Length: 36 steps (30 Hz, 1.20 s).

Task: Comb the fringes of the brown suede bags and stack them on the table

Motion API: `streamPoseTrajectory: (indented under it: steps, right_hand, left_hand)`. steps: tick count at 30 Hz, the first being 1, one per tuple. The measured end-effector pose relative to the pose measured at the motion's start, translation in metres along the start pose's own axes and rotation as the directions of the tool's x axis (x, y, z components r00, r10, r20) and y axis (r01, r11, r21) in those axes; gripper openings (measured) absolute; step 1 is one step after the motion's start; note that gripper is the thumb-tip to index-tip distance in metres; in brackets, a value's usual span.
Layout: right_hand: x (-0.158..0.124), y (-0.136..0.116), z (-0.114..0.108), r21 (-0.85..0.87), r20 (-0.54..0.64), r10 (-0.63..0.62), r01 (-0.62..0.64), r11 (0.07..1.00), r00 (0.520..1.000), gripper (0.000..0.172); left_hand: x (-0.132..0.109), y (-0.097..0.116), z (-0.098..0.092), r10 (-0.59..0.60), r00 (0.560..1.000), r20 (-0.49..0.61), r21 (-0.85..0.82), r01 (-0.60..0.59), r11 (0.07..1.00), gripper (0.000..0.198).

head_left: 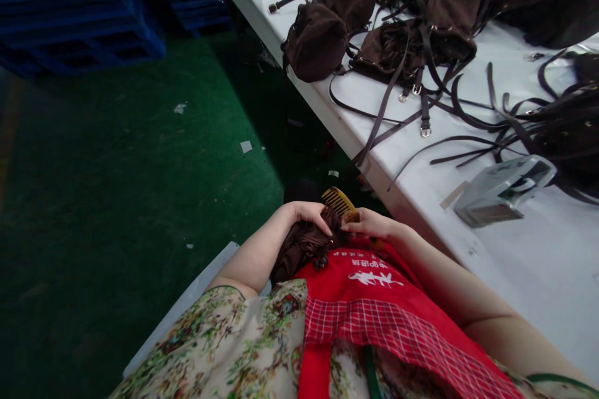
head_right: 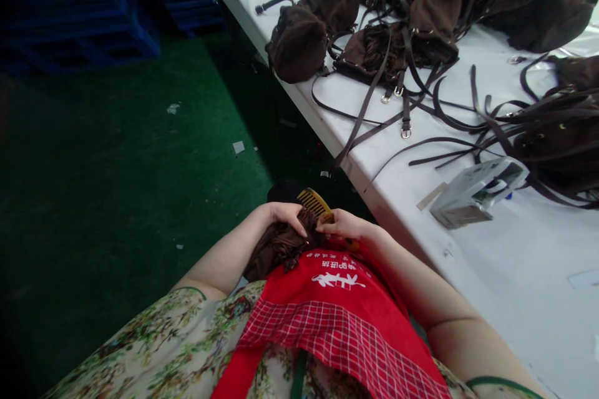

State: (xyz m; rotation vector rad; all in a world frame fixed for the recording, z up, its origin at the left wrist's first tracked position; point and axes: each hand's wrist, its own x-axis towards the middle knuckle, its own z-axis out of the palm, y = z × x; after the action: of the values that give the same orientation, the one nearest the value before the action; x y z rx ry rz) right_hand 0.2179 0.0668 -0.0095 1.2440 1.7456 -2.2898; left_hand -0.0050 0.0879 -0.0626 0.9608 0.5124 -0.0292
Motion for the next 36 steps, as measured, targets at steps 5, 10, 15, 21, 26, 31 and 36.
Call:
streamPoseTrajectory:
  steps: [5, 10, 15, 21, 26, 31, 36]
  right_hand:
    - [0.025, -0.007, 0.003, 0.030, -0.121, 0.005, -0.001, 1.000, 0.993, 0.029]
    - [0.035, -0.021, 0.004, -0.031, -0.394, 0.008, -0.022, 0.999, 0.919, 0.029]
    - [0.004, -0.023, 0.016, -0.458, -0.531, -0.271, -0.003, 0.889, 0.803, 0.035]
    - [0.001, -0.011, 0.045, -0.814, -0.413, -0.217, -0.251, 0.524, 0.885, 0.027]
    - [0.015, -0.020, 0.048, -0.907, -0.354, -0.192, -0.285, 0.310, 0.915, 0.019]
    - [0.022, -0.022, 0.044, -0.910, -0.349, -0.186, -0.285, 0.300, 0.919, 0.022]
    - [0.036, 0.001, 0.021, -0.817, -0.445, -0.067, -0.374, 0.439, 0.893, 0.023]
  left_hand:
    - [0.015, -0.001, 0.005, -0.017, 0.999, 0.047, 0.134, 0.010, 0.991, 0.041]
    - [0.014, 0.000, 0.005, 0.006, 0.999, 0.052, 0.130, -0.013, 0.991, 0.038]
    - [-0.001, -0.001, -0.001, 0.162, 0.987, 0.019, 0.056, -0.163, 0.985, 0.032]
    - [-0.005, -0.008, -0.003, 0.134, 0.989, -0.067, -0.128, -0.141, 0.982, 0.030]
    - [-0.009, -0.013, 0.002, 0.086, 0.984, -0.155, -0.279, -0.127, 0.952, 0.035]
    - [-0.014, -0.011, 0.006, 0.100, 0.960, -0.260, -0.218, -0.159, 0.963, 0.030]
    - [-0.017, 0.000, 0.019, 0.161, 0.955, -0.248, -0.034, -0.174, 0.984, 0.037]
